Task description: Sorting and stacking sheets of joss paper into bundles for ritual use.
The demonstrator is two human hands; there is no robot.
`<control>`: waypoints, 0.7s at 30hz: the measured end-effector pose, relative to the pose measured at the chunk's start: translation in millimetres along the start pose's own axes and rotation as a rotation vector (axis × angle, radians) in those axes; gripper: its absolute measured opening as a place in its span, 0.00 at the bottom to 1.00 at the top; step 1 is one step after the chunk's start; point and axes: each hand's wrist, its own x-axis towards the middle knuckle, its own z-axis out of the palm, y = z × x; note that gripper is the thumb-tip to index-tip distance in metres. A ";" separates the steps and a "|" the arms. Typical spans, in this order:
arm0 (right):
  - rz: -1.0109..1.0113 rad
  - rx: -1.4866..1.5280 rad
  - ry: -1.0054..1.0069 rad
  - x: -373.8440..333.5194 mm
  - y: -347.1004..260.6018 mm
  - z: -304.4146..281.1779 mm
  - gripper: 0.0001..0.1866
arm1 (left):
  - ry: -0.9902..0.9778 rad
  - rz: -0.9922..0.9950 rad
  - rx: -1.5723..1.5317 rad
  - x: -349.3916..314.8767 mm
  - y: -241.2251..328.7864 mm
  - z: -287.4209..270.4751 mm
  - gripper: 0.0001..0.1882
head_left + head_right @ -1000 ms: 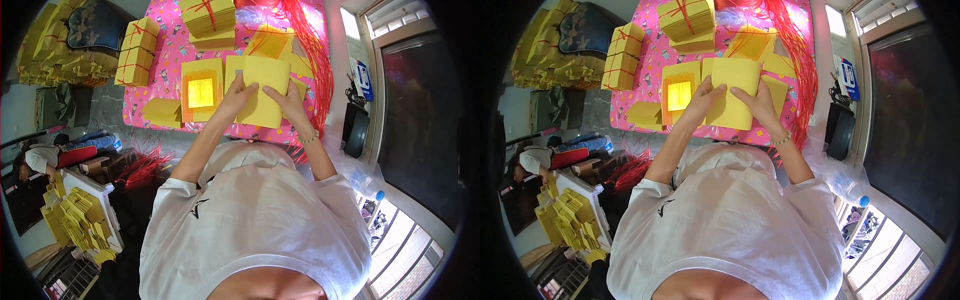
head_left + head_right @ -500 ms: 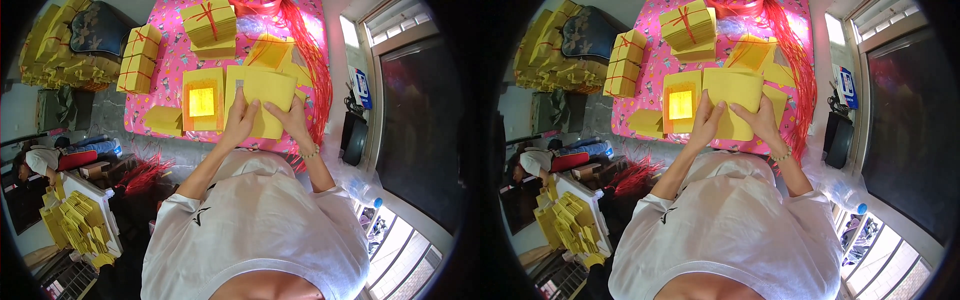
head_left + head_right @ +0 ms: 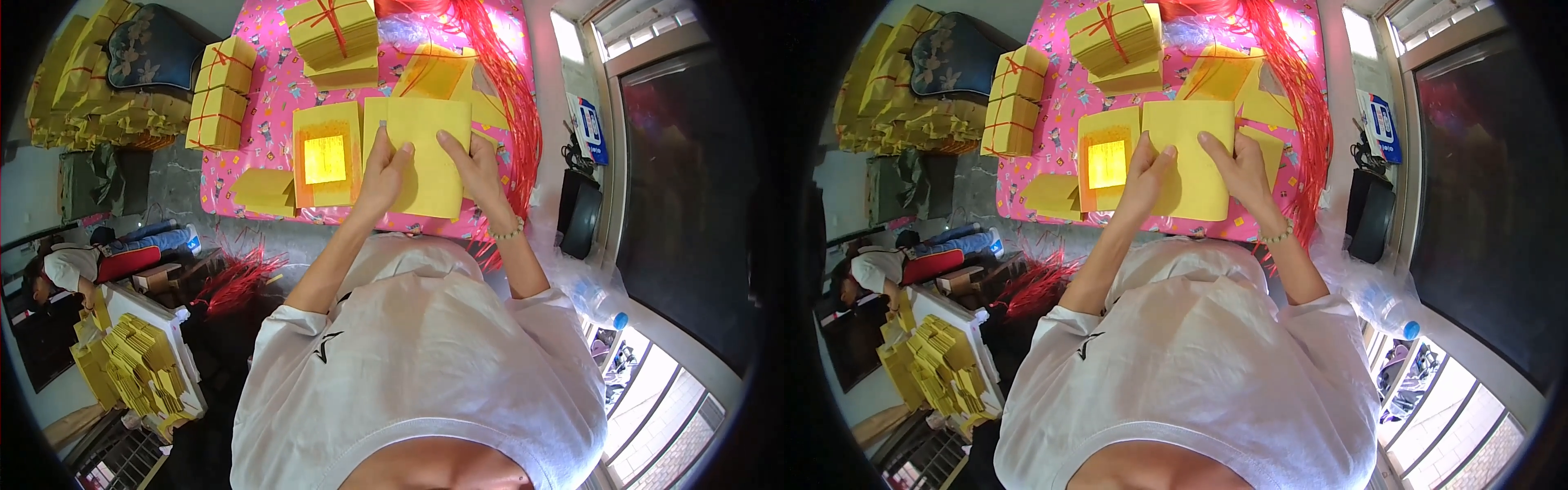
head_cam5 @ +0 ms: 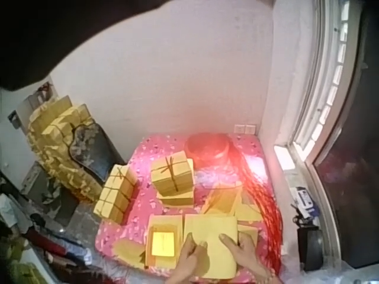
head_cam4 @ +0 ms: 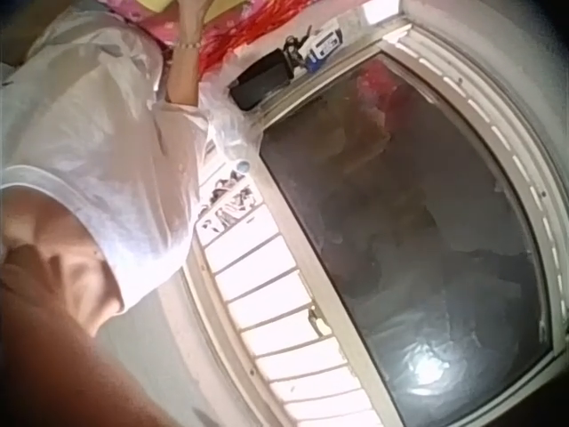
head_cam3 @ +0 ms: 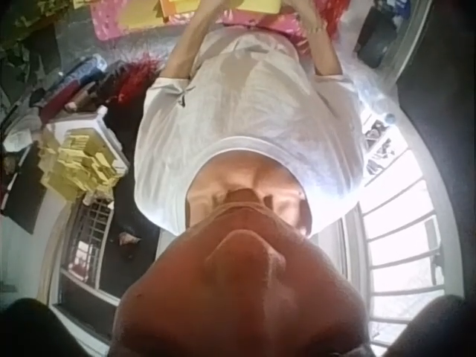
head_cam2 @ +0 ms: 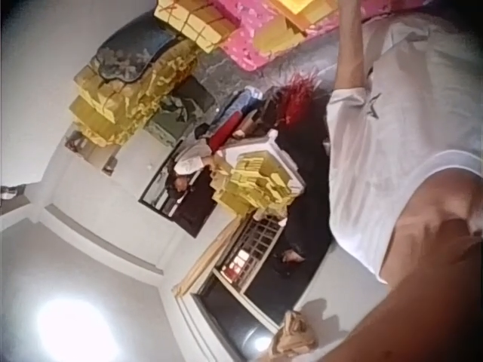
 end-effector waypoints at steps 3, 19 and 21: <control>0.076 -0.010 0.007 10.6 7.5 -5.7 0.17 | 0.064 -0.089 -0.005 5.0 -1.3 -1.9 0.17; 0.070 0.096 0.056 21.6 23.9 -12.4 0.15 | 0.008 -0.108 0.074 7.1 -29.5 -22.6 0.17; 0.055 0.074 0.070 22.8 30.1 -14.8 0.14 | 0.011 -0.084 0.137 4.9 -29.0 -21.6 0.17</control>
